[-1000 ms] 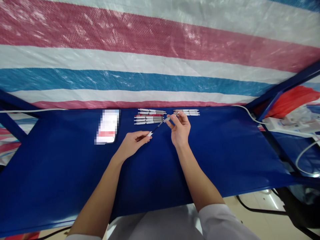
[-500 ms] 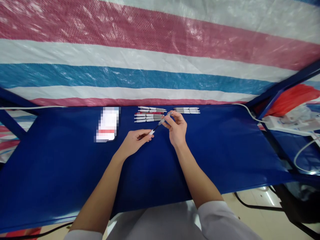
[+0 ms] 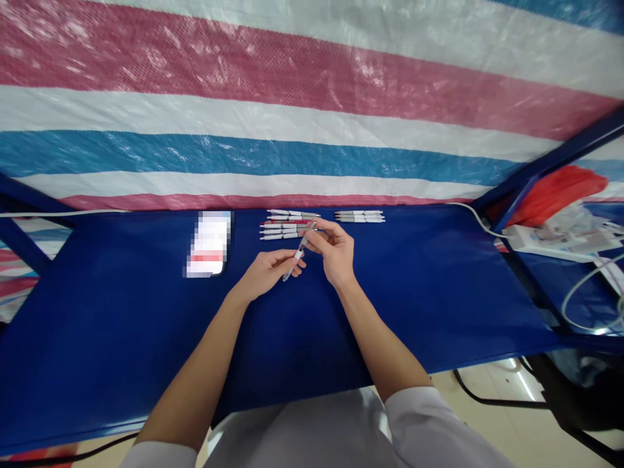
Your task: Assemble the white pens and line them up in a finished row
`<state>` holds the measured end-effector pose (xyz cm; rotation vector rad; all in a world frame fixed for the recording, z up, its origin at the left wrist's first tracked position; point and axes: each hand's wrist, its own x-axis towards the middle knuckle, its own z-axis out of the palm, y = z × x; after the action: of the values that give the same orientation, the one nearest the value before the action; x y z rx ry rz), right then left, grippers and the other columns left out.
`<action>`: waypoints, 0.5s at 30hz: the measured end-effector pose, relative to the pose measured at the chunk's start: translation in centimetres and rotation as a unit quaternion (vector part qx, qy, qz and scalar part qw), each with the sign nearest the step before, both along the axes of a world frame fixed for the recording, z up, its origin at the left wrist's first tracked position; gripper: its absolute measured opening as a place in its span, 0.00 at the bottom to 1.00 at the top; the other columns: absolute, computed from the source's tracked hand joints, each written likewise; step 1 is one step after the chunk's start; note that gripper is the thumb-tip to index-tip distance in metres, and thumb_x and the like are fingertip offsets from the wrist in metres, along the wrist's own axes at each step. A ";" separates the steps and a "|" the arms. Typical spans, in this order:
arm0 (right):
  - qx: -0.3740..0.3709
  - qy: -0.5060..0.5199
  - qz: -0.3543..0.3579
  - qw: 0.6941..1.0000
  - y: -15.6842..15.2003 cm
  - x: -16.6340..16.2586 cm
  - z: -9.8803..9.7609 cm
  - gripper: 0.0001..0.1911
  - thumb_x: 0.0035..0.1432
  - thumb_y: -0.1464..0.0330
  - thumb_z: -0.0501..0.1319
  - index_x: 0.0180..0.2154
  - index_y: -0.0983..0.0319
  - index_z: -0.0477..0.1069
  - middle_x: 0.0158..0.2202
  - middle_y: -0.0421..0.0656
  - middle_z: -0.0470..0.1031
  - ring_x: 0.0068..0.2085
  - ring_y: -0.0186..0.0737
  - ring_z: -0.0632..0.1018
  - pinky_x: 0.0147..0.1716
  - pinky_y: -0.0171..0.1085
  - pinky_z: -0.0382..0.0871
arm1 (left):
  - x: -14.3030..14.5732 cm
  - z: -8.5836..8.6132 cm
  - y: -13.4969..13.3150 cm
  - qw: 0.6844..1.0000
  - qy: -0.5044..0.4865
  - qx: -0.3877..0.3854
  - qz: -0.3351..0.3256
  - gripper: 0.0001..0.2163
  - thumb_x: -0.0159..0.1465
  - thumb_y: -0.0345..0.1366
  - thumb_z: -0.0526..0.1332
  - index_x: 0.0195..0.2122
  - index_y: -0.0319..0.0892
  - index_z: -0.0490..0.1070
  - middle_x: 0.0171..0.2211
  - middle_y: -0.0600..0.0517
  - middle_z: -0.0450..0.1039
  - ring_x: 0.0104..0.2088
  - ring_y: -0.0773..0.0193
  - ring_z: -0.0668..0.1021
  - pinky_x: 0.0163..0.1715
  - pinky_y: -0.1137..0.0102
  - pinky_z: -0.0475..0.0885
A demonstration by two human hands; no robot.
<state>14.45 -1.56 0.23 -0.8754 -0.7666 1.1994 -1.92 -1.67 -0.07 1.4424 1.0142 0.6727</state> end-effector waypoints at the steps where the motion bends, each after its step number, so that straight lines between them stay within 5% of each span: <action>1: 0.004 0.001 -0.002 1.000 0.1 0.1 0.1 0.13 0.44 0.65 0.73 0.35 0.57 0.76 0.35 0.38 0.82 0.37 0.39 0.84 0.31 0.33 0.79 | 0.2 0.0 0.2 1.000 0.000 0.000 -0.004 0.19 0.61 0.51 0.64 0.43 0.40 0.78 0.38 0.46 0.81 0.35 0.59 0.82 0.41 0.63 0.77; 15: -0.009 0.015 -0.002 1.000 1.0 1.3 -1.4 0.13 0.45 0.67 0.73 0.34 0.57 0.76 0.35 0.37 0.80 0.35 0.37 0.84 0.31 0.33 0.79 | 1.2 -0.5 0.9 0.999 -0.018 -0.011 -0.026 0.17 0.63 0.49 0.62 0.38 0.38 0.76 0.31 0.48 0.79 0.28 0.63 0.79 0.33 0.67 0.76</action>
<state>15.76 -0.54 -1.15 -0.8716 -0.7317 1.2149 -0.68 -0.75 -0.59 1.4278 0.9503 0.6442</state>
